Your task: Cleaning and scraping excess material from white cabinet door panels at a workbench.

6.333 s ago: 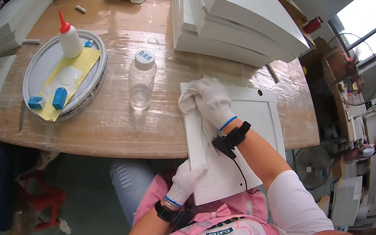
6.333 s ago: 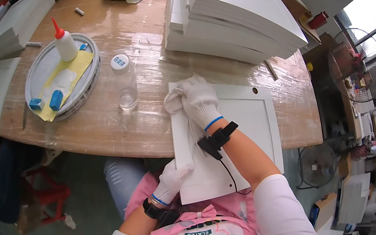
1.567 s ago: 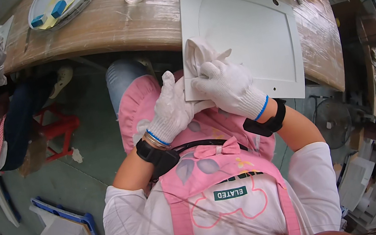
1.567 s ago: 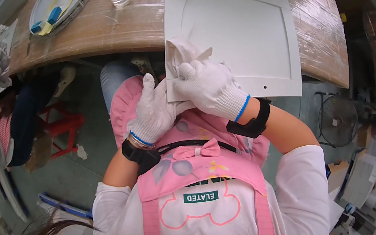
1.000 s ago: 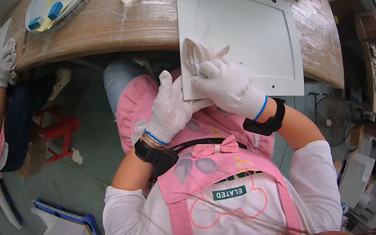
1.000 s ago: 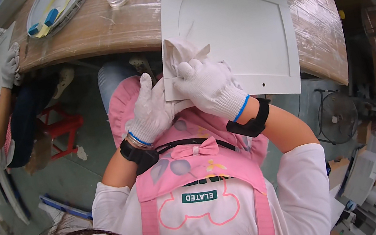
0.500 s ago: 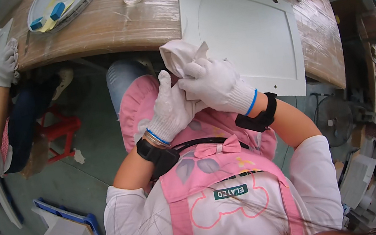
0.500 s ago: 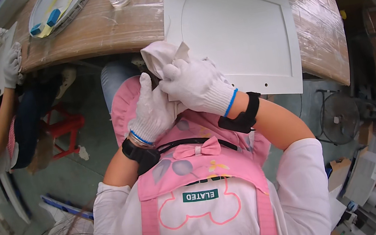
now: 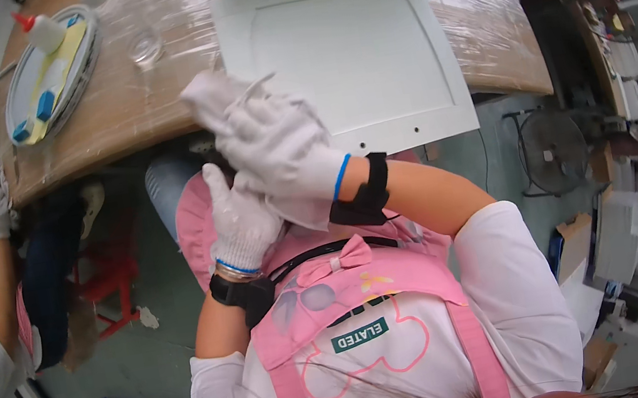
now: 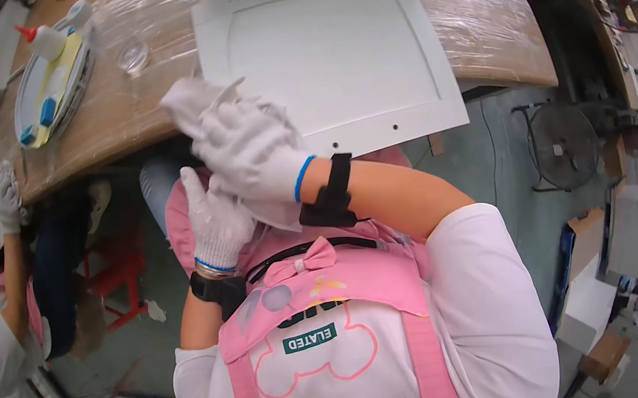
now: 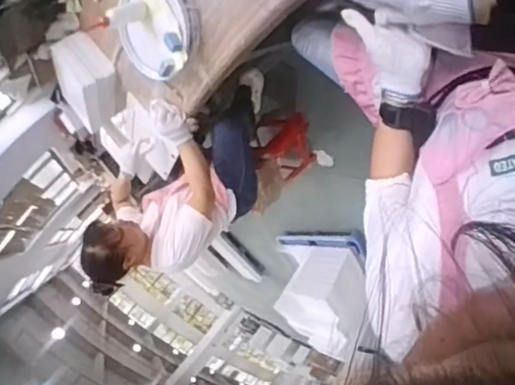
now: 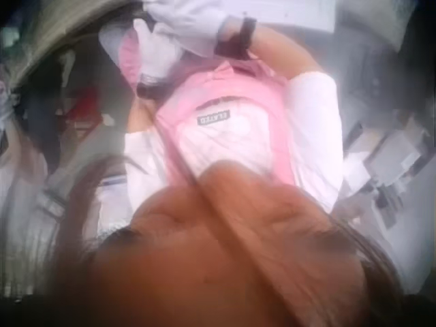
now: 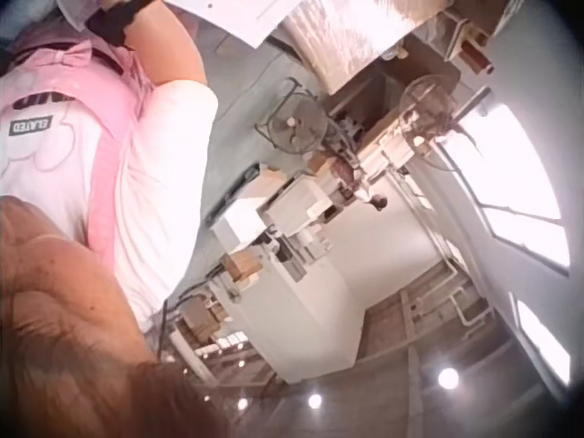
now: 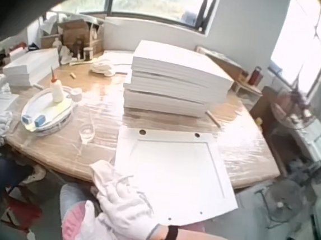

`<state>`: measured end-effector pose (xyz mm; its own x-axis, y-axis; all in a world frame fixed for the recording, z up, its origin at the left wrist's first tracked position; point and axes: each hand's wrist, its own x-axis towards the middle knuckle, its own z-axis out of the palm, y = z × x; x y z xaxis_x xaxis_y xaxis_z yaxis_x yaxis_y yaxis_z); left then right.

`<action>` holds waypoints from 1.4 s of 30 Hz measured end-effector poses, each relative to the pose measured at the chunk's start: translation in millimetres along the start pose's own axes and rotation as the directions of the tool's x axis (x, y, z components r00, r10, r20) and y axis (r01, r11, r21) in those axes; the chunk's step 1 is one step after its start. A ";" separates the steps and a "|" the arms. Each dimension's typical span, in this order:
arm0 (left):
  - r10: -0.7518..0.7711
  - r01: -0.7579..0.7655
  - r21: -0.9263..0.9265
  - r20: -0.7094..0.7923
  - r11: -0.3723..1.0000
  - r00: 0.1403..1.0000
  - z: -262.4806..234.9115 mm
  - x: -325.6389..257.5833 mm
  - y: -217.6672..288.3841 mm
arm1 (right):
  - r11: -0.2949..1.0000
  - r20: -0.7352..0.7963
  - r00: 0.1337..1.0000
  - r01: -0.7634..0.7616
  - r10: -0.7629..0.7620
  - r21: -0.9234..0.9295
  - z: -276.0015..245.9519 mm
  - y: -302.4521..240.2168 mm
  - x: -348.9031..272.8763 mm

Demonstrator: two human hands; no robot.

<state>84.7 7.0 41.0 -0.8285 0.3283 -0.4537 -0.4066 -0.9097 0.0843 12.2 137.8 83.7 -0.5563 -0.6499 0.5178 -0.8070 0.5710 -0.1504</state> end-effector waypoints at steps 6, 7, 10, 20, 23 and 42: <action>-0.085 0.052 0.108 0.333 0.993 0.939 -0.3 2.9 -1.7 | 0.984 0.135 0.979 -0.161 0.150 0.077 -64.6 21.4 -83.7; -0.046 0.008 0.270 0.135 0.963 0.990 6.5 -0.2 -4.6 | 0.969 0.041 0.968 -0.247 0.246 0.026 -80.0 38.3 -104.7; -0.033 -0.014 0.323 0.139 0.946 0.990 -6.4 2.2 -2.5 | 0.832 -0.078 0.858 -0.513 0.508 -0.211 -130.2 94.9 -185.5; -0.007 0.051 0.483 -0.093 0.874 0.996 2.2 16.9 6.6 | 0.665 -0.259 0.737 -0.675 0.624 -0.319 -212.3 130.8 -186.3; 0.025 0.074 0.580 -0.161 0.811 0.987 9.0 23.4 4.4 | 0.859 0.052 0.899 -0.396 0.434 -0.326 -149.3 72.3 -135.6; 0.064 0.039 0.542 -0.170 0.840 0.983 30.3 16.1 -10.9 | 0.325 -0.133 0.354 -0.925 0.926 -0.198 -202.7 183.7 -218.5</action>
<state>64.2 30.0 59.7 -0.7755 0.2210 -0.5914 -0.5820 -0.6133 0.5340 25.6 486.3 113.6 -0.9177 0.3650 0.1566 0.2909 0.8861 -0.3607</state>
